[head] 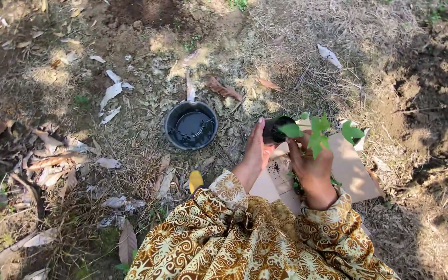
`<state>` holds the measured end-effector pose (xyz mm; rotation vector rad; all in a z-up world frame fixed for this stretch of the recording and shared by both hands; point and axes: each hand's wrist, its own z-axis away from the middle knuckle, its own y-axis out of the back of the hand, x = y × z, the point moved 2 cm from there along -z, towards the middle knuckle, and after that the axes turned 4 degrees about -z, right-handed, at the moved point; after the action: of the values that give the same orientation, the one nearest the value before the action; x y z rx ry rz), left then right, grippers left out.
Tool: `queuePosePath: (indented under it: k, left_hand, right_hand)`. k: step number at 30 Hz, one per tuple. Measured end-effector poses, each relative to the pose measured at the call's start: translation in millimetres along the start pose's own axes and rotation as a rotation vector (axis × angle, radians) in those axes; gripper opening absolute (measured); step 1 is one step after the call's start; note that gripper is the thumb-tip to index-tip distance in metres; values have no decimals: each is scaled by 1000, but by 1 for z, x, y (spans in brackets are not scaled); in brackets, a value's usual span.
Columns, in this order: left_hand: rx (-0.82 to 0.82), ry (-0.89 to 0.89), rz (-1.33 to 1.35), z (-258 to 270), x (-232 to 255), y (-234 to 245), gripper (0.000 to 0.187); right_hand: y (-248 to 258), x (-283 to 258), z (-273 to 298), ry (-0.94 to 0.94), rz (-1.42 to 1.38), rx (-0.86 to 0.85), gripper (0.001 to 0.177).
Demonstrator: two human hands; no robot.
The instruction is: Planting a seedling into the soil and pressing the earth down around it.
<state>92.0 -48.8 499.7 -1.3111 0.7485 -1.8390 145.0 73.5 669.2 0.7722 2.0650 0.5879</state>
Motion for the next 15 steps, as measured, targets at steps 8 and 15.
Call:
queuePosePath:
  k: [8, 15]
  left_hand:
    - [2, 27, 156, -40, 74, 85, 54]
    - [-13, 72, 247, -55, 205, 163, 57]
  right_hand:
    - [-51, -21, -36, -187, -193, -1, 10]
    - [-133, -90, -86, -181, -211, -16, 32]
